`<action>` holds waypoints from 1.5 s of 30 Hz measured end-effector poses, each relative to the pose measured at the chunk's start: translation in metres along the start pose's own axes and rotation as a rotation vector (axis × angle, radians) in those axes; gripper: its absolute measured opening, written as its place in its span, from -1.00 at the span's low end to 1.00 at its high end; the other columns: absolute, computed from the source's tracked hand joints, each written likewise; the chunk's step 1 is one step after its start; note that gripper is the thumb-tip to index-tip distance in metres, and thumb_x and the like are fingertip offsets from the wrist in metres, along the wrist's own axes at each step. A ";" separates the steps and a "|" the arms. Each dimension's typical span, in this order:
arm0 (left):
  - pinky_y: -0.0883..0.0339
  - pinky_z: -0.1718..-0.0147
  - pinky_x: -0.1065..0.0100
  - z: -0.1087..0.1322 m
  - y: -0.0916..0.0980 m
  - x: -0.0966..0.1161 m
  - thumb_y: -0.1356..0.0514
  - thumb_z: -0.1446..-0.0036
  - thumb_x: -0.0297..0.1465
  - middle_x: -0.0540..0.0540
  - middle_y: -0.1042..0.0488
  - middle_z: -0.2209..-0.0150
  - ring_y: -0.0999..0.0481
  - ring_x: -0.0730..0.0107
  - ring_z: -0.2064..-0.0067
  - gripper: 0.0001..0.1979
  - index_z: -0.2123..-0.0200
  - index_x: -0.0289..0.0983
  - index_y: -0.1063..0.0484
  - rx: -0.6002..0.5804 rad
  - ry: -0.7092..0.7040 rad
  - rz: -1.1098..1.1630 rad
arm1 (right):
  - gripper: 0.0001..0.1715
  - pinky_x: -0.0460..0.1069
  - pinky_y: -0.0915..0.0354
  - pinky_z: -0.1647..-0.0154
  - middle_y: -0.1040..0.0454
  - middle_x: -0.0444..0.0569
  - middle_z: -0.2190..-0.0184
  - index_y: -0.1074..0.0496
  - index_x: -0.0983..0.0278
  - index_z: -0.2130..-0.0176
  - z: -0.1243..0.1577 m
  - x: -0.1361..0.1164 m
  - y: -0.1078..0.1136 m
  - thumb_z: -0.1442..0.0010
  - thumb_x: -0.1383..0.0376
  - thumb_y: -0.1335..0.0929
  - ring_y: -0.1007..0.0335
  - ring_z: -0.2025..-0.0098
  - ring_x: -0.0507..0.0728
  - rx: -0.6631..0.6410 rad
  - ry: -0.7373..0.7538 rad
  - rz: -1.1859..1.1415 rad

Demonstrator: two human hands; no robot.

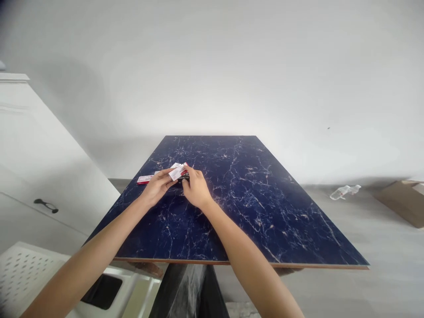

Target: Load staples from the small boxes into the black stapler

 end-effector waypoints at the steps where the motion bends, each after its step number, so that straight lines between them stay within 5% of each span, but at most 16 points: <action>1: -0.46 -0.01 0.19 0.000 0.000 0.000 -0.45 0.00 -0.41 -0.14 -0.60 0.02 -0.56 0.15 -0.04 -0.71 0.15 -0.23 -0.63 -0.001 0.004 0.001 | -0.48 0.15 -0.43 -0.04 -0.48 0.10 -0.09 -0.31 0.20 -0.20 0.000 0.004 0.002 -0.27 0.37 -0.27 -0.40 -0.11 0.24 0.033 -0.046 -0.064; 5: -0.48 0.05 0.22 0.002 -0.004 -0.004 -0.45 0.02 -0.44 -0.14 -0.60 0.00 -0.57 0.17 -0.01 -0.75 0.21 -0.25 -0.62 -0.044 0.056 -0.023 | -0.62 0.05 -0.48 0.20 -0.48 0.15 -0.04 -0.36 0.26 -0.07 0.003 0.020 0.012 -0.25 0.30 -0.30 -0.52 0.15 0.16 0.180 -0.194 -0.155; 12: -0.47 0.03 0.18 0.000 -0.001 -0.015 -0.45 0.08 -0.47 -0.13 -0.63 0.16 -0.60 0.22 0.09 -0.70 0.20 -0.26 -0.62 -0.060 0.121 -0.022 | -0.64 0.04 -0.46 0.18 -0.59 0.02 0.09 -0.39 0.21 -0.03 0.004 0.043 0.003 -0.22 0.27 -0.34 -0.56 0.29 0.11 0.082 -0.273 -0.129; 26: -0.46 -0.02 0.14 0.000 -0.002 -0.018 -0.45 0.04 -0.44 -0.14 -0.62 0.12 -0.60 0.20 0.06 -0.69 0.17 -0.26 -0.60 -0.102 0.109 -0.030 | -0.73 0.01 -0.46 0.16 -0.63 -0.02 0.15 -0.48 0.23 0.13 0.007 0.055 0.004 -0.16 0.20 -0.38 -0.58 0.26 0.11 0.107 -0.382 -0.335; 35: -0.51 -0.01 0.14 0.001 0.000 -0.016 -0.46 0.01 -0.43 -0.20 -0.57 -0.02 -0.57 0.15 -0.02 -0.62 0.07 -0.27 -0.58 -0.113 0.105 -0.065 | -0.64 0.05 -0.49 0.10 -0.63 -0.01 0.16 -0.57 0.26 0.15 0.010 0.062 -0.013 -0.04 0.16 -0.47 -0.56 0.24 0.09 -0.010 -0.515 -0.764; 45: -0.51 0.00 0.17 -0.002 -0.003 -0.019 -0.44 -0.02 -0.42 -0.19 -0.56 -0.02 -0.57 0.20 0.00 -0.59 0.02 -0.25 -0.57 -0.130 0.082 -0.127 | -0.64 0.04 -0.53 0.21 -0.64 -0.02 0.26 -0.55 0.24 0.13 0.010 0.061 -0.012 -0.15 0.08 -0.43 -0.57 0.36 0.09 0.015 -0.482 -0.557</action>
Point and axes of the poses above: each hand's wrist, its own z-axis away from the middle knuckle, its own y-axis out of the back of the hand, x = y × z, the point moved 8 cm from there along -z, towards the middle knuckle
